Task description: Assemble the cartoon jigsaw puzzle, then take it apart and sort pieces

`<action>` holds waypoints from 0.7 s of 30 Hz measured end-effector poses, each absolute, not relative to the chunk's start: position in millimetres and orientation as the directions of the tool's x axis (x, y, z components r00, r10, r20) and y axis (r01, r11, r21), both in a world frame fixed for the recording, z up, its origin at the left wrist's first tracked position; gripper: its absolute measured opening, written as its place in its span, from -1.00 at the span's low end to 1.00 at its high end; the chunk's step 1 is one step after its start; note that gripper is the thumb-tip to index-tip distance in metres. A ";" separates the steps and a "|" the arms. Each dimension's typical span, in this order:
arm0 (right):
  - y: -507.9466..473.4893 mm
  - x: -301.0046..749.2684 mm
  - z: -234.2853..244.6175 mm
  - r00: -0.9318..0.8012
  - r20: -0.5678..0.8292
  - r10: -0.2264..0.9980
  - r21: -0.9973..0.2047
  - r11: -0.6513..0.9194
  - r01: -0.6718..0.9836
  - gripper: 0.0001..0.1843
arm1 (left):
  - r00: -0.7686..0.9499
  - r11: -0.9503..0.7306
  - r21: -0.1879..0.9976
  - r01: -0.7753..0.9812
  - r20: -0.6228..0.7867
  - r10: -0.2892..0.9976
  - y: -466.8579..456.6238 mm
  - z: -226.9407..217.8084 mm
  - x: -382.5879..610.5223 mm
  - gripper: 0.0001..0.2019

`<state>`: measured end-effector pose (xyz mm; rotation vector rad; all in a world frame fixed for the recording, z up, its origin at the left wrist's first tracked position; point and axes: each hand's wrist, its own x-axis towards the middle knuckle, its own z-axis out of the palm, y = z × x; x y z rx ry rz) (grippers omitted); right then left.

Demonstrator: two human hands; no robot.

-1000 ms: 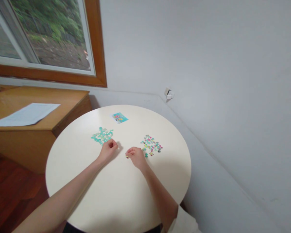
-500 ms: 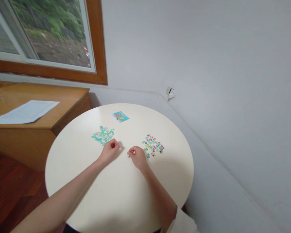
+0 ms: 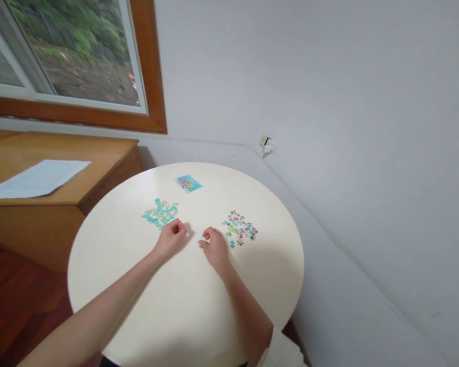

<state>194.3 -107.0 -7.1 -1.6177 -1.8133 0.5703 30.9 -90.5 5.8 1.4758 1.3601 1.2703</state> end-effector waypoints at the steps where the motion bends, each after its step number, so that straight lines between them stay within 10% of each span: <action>1: -107.1 194.1 -8.5 -0.037 0.182 0.983 -0.695 0.156 0.702 -0.87 | -0.058 -0.158 0.958 0.239 0.177 0.983 -90.5 5.8 30.9 -0.92; 10: -95.6 213.8 -17.8 -0.012 0.214 0.977 -0.859 0.195 0.473 -0.83 | -0.070 -0.175 0.958 0.228 0.195 0.978 -89.0 3.8 30.7 -0.91; 21: -91.7 281.4 -9.3 0.087 0.301 0.950 -0.708 0.162 0.687 -0.81 | -0.032 -0.229 0.929 0.292 0.249 0.968 -85.3 -7.3 28.1 -0.91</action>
